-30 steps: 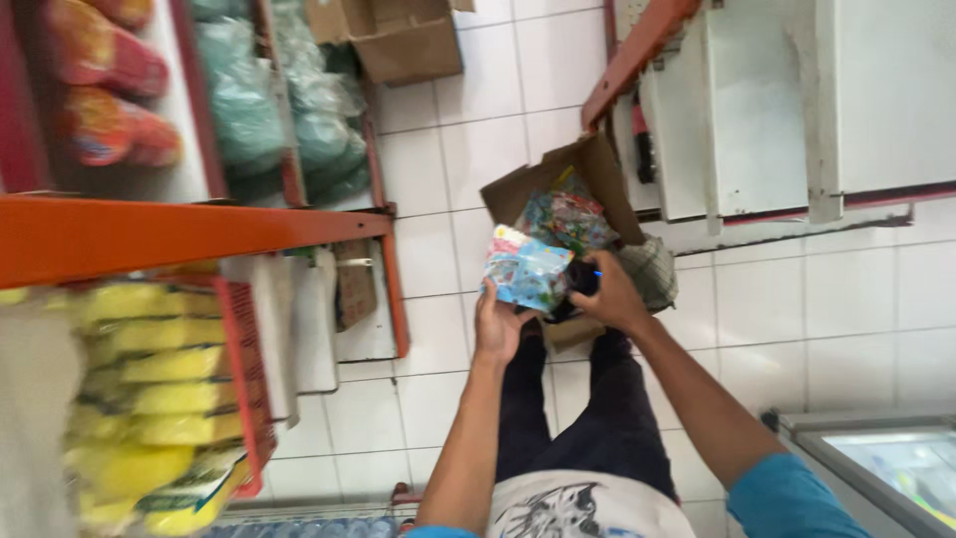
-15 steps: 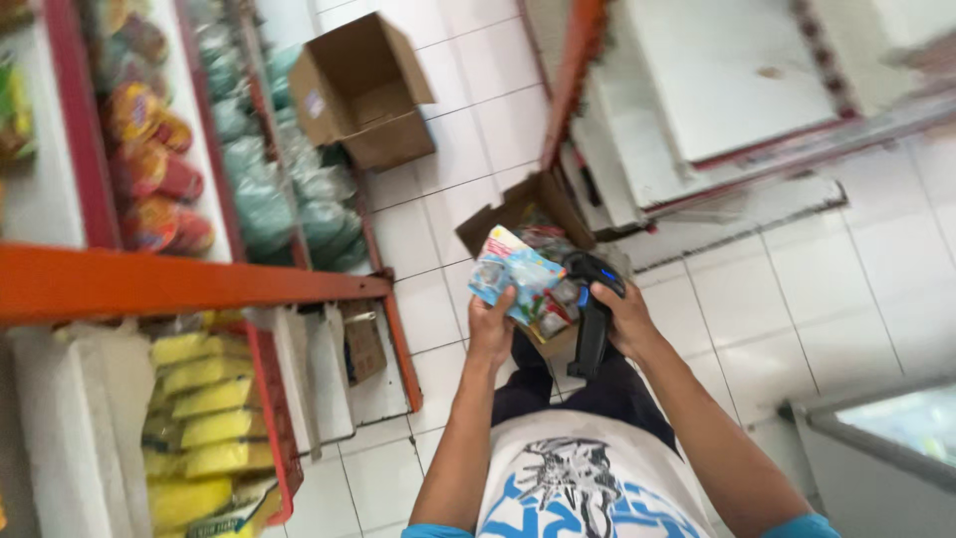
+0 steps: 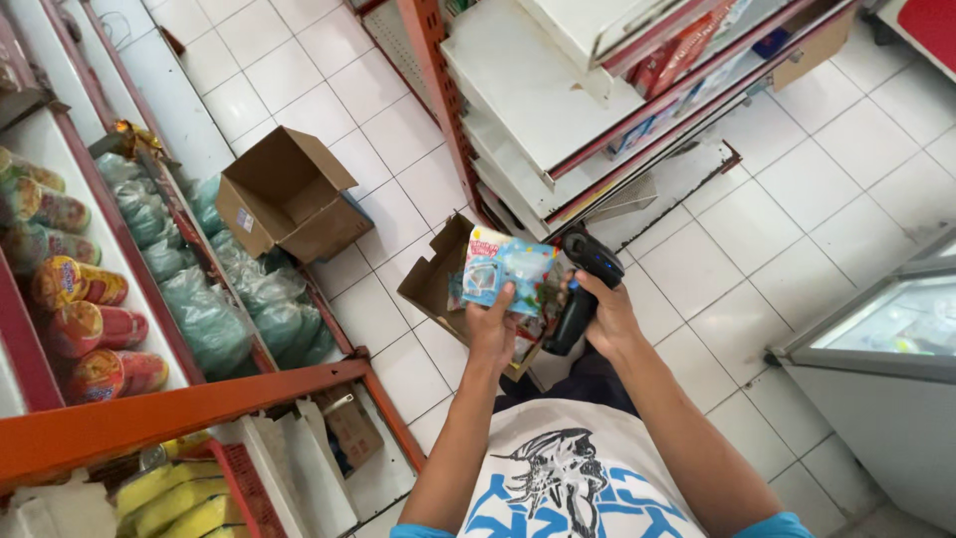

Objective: The person restocks snack packets onto a shelf from a cardboard box, then cleans the glass door of a beverage refrigerator using a spray bottle and a cloth. The person handles snack packets, a barcode scanner, a spray bottle, and a cloth.

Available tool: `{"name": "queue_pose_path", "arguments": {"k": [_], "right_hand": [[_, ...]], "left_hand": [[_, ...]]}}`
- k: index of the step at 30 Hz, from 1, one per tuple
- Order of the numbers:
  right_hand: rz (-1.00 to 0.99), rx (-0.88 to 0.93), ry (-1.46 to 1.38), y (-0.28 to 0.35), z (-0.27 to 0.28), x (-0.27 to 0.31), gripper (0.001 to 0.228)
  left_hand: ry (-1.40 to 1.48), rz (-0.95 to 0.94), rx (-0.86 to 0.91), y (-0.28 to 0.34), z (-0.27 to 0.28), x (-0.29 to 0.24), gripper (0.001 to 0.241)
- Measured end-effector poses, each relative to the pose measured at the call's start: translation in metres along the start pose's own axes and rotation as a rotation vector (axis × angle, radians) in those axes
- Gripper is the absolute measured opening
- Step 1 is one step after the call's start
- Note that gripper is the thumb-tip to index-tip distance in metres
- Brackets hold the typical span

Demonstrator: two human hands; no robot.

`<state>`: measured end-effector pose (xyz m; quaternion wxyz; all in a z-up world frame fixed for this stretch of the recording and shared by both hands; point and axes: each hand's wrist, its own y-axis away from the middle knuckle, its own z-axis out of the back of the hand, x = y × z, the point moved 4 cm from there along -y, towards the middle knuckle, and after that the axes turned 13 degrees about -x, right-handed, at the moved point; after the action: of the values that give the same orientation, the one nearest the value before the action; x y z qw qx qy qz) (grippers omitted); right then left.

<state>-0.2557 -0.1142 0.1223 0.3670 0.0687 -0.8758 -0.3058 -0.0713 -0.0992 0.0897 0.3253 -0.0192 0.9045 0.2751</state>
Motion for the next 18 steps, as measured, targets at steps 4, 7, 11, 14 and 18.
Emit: {"name": "queue_pose_path", "arguments": {"k": [4,7,11,14,18], "right_hand": [[0.128,-0.006,-0.026,0.012,-0.014,0.013,0.037],[0.250,-0.057,-0.045,0.020,-0.016,0.019,0.042],[0.413,-0.087,0.103,0.025,-0.008,0.033,0.044],[0.423,-0.104,0.164,0.021,0.009,0.057,0.040],[0.386,-0.069,0.261,0.015,0.027,0.095,0.040]], "left_hand": [[-0.031,0.027,-0.017,0.012,-0.027,0.000,0.042],[-0.106,-0.038,0.018,0.021,-0.039,0.003,0.043],[-0.443,-0.149,0.038,0.029,-0.049,0.010,0.039],[-0.527,-0.203,0.322,0.024,-0.066,0.000,0.043],[-0.493,-0.011,0.413,0.012,-0.088,-0.004,0.042]]}}
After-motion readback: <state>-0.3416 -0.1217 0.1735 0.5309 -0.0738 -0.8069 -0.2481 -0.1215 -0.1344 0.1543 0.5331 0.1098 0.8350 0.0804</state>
